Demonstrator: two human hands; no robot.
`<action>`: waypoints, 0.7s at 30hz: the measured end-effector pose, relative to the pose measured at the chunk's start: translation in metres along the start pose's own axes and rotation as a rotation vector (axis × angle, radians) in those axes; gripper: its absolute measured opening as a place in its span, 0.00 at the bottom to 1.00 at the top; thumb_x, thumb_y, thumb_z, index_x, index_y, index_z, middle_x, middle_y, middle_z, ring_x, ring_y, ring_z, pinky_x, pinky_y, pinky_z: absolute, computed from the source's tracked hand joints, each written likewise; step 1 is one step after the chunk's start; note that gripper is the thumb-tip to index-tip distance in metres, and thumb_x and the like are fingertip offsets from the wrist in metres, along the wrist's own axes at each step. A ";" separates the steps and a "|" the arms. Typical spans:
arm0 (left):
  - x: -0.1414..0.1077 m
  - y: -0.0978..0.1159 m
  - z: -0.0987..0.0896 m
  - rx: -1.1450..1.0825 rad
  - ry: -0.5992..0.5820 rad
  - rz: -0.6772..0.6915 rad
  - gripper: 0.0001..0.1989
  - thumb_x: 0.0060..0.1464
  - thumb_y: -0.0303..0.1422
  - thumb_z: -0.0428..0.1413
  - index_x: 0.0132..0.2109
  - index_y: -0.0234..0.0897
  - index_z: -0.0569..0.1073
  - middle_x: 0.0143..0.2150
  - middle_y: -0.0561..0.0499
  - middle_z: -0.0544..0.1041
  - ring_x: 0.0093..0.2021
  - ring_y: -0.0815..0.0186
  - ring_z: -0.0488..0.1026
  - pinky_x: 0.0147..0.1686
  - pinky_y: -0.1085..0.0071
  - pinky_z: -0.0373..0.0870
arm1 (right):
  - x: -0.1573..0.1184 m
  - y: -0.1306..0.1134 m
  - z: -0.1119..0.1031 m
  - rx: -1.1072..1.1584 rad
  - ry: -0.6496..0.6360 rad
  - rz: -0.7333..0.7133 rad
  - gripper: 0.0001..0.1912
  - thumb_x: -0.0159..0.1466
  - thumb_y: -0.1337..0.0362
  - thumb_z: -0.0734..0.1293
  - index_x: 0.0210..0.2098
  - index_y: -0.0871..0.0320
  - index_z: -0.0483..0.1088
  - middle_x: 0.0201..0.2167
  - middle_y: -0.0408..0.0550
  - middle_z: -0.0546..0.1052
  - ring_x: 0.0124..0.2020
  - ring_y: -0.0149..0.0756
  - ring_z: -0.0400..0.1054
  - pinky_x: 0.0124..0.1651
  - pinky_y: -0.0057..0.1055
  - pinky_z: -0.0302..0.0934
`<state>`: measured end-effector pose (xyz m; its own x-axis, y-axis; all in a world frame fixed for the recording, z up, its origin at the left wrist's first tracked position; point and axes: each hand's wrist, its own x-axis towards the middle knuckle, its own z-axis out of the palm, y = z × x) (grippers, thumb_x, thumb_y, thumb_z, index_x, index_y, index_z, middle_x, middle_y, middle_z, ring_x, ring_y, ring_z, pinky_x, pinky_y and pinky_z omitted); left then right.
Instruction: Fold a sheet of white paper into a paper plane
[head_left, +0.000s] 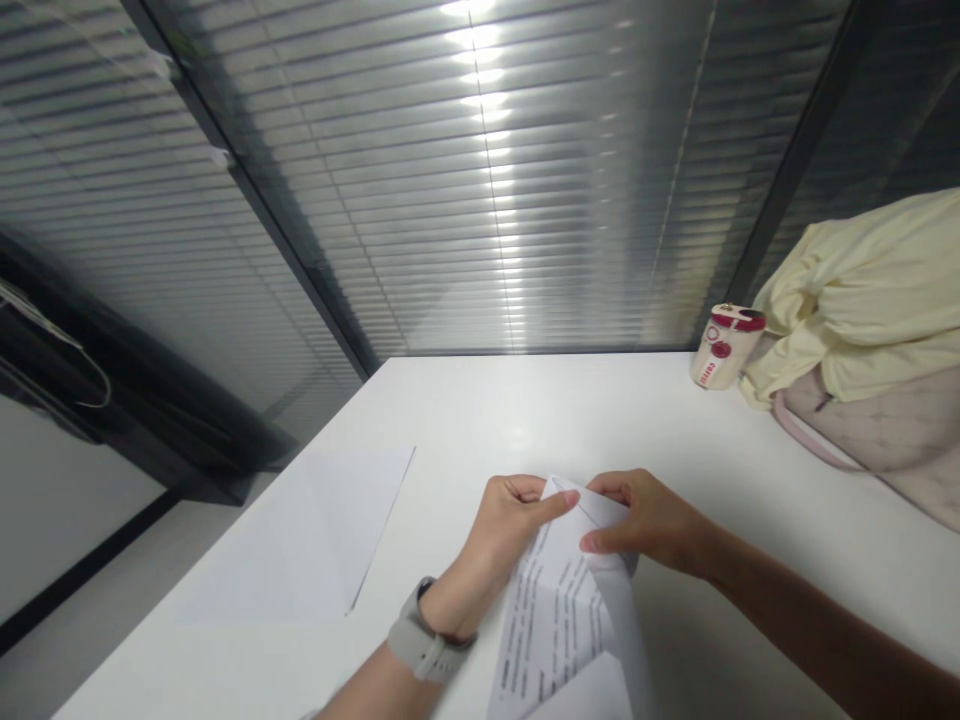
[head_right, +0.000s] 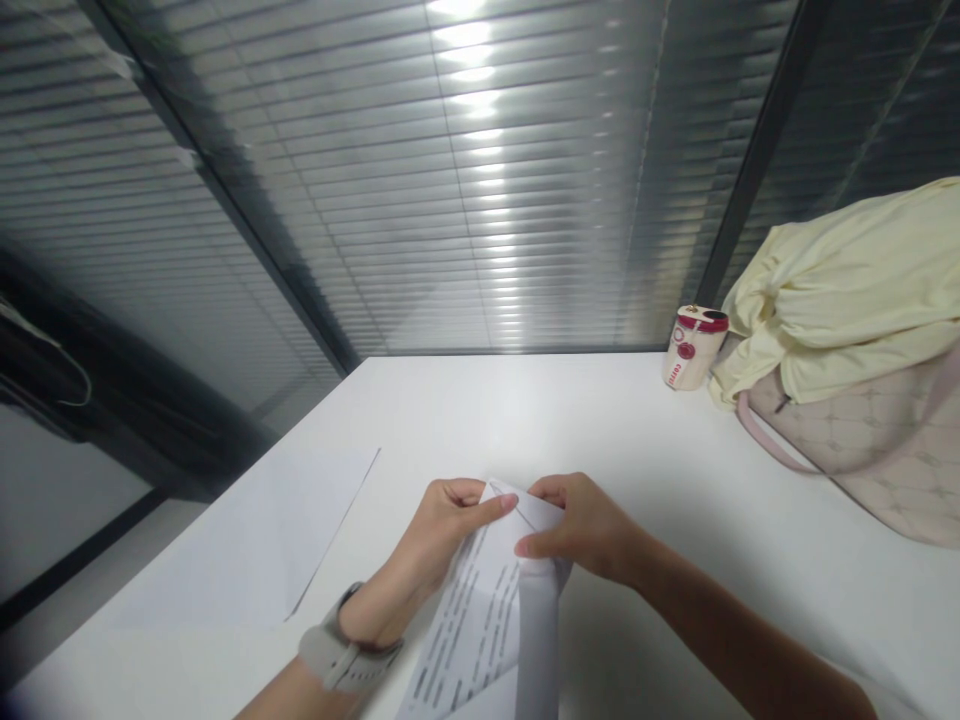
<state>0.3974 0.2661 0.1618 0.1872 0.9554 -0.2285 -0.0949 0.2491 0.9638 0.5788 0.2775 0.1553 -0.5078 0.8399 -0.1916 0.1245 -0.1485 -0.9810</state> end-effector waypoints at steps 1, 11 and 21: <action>0.000 0.001 0.000 -0.007 -0.008 -0.007 0.15 0.38 0.41 0.68 0.24 0.31 0.79 0.18 0.51 0.74 0.18 0.72 0.66 0.17 0.77 0.58 | 0.000 0.000 0.000 0.002 -0.003 0.001 0.13 0.45 0.67 0.74 0.30 0.63 0.72 0.25 0.43 0.74 0.27 0.34 0.66 0.28 0.27 0.57; 0.001 -0.002 -0.002 -0.060 0.014 0.007 0.15 0.42 0.40 0.67 0.26 0.30 0.79 0.22 0.48 0.77 0.19 0.70 0.68 0.18 0.76 0.59 | 0.000 0.001 -0.002 -0.039 -0.014 -0.026 0.13 0.46 0.66 0.74 0.31 0.63 0.73 0.26 0.44 0.75 0.29 0.35 0.67 0.30 0.28 0.58; 0.000 0.000 -0.001 -0.122 -0.035 -0.020 0.15 0.43 0.40 0.66 0.26 0.29 0.78 0.17 0.53 0.71 0.16 0.74 0.62 0.16 0.77 0.55 | 0.000 0.002 -0.003 -0.036 -0.006 -0.022 0.14 0.46 0.65 0.74 0.31 0.63 0.73 0.27 0.44 0.76 0.30 0.36 0.68 0.31 0.28 0.59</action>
<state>0.3968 0.2658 0.1620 0.2237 0.9445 -0.2404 -0.2086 0.2874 0.9348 0.5818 0.2790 0.1537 -0.5156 0.8397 -0.1704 0.1439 -0.1112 -0.9833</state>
